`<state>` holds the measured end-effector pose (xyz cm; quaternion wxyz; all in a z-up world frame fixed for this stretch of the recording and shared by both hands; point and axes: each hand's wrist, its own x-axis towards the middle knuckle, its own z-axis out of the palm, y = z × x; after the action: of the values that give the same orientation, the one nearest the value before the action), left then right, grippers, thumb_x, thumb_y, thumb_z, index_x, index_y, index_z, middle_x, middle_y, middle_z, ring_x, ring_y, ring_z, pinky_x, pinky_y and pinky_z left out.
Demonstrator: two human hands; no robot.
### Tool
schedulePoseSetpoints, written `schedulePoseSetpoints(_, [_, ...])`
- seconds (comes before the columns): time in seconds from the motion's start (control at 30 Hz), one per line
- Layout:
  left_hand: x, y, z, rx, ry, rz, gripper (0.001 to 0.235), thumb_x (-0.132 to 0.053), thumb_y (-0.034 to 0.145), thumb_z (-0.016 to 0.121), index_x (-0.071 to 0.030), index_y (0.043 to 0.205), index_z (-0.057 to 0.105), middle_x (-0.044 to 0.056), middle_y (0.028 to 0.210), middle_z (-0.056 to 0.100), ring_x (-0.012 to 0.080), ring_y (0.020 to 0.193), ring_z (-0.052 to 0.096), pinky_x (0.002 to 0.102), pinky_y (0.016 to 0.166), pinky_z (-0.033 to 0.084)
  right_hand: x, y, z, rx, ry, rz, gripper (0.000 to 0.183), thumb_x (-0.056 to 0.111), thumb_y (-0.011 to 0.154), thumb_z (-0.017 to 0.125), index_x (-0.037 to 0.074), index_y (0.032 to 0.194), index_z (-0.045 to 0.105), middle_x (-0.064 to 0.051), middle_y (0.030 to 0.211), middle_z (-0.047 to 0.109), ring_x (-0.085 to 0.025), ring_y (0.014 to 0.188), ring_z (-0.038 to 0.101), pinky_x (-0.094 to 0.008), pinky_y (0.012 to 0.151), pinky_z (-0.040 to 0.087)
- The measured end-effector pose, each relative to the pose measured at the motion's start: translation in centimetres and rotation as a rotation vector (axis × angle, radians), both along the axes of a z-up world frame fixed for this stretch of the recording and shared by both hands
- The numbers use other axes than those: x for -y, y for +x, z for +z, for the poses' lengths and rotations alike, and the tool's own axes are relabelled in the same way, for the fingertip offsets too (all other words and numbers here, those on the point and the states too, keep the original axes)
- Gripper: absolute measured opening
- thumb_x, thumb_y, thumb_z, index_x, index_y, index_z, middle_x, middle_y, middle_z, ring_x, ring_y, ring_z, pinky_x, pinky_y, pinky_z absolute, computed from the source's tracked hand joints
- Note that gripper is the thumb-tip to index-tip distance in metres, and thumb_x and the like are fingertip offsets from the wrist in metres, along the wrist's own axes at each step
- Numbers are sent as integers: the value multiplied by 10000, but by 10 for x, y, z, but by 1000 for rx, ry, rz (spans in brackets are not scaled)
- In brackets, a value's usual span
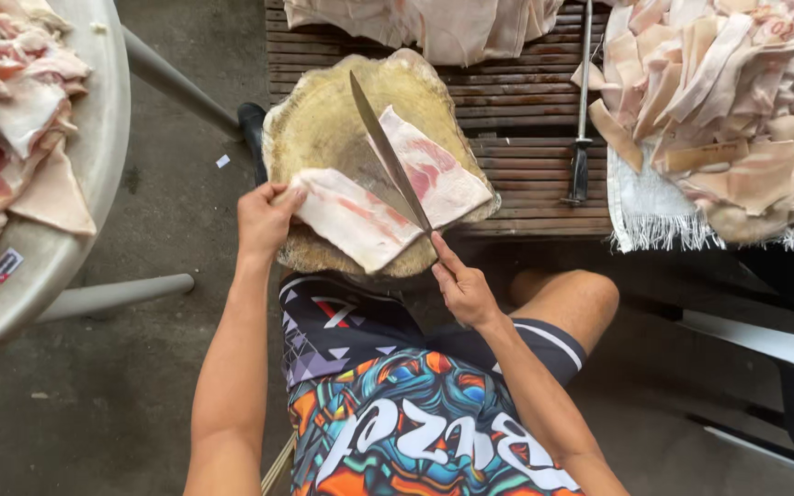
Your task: The person chops large pieces of pork skin into small strips and cubes using a large cleaver on a wooden cutting board, moving the chopped pieces into a pile.
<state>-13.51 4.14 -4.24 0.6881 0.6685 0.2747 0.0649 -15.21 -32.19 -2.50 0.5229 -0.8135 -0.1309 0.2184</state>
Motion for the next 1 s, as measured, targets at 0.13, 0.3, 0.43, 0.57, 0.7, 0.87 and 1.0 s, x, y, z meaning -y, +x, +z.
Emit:
schedulePoseSetpoints(0.13, [-15, -4, -8, 75, -11, -1, 139, -70, 944, 762, 26, 1040, 729, 47, 883, 745, 77, 717, 678, 229, 621, 572, 11, 5, 17, -40, 230, -4, 588, 77, 1038, 563, 194, 1590, 401, 29, 697, 539, -31, 545, 463, -216, 509, 453])
schedulePoseSetpoints(0.3, [-13, 1, -10, 15, 32, -4, 140, -74, 947, 768, 19, 1041, 722, 51, 856, 732, 81, 686, 660, 233, 598, 561, 30, -14, 18, 370, 156, 83, 568, 95, 1044, 613, 194, 1573, 432, -74, 833, 662, -133, 650, 590, -262, 635, 530])
schedulePoseSetpoints(0.43, [-17, 7, 13, -20, -33, -39, 195, -80, 890, 777, 45, 995, 671, 100, 905, 724, 116, 720, 712, 288, 615, 636, 28, -11, 5, 60, -231, 112, 600, 196, 995, 630, 237, 1563, 444, -187, 853, 735, -318, 777, 722, -359, 743, 562])
schedulePoseSetpoints(0.57, [-21, 23, 26, -317, 58, -273, 387, -153, 777, 760, -59, 1117, 599, 116, 990, 745, 176, 732, 753, 329, 554, 603, 29, 3, 1, 139, -121, 83, 581, 211, 999, 604, 234, 1555, 436, -216, 1036, 743, -381, 940, 723, -396, 835, 548])
schedulePoseSetpoints(0.7, [-6, 50, 15, -439, 381, -374, 408, -189, 889, 753, -18, 1238, 630, 150, 1032, 766, 226, 806, 742, 349, 633, 595, 14, 38, 7, 267, -141, 25, 565, 224, 1013, 609, 239, 1553, 444, -208, 1078, 738, -365, 946, 725, -389, 823, 554])
schedulePoseSetpoints(0.87, [17, 12, 2, -90, 37, 40, 332, -158, 1008, 647, -8, 1304, 637, 155, 1064, 763, 253, 830, 738, 373, 640, 612, 7, 51, 25, 71, -261, 13, 589, 242, 1009, 600, 271, 1572, 430, -215, 890, 718, -350, 834, 721, -374, 833, 558])
schedulePoseSetpoints(1.0, [65, -53, -9, -214, -360, 230, 253, -123, 983, 606, 0, 1204, 583, 136, 1028, 734, 274, 791, 739, 409, 590, 638, 11, 6, 35, 212, -116, 29, 560, 227, 1025, 595, 227, 1561, 435, -217, 974, 719, -349, 855, 720, -372, 805, 561])
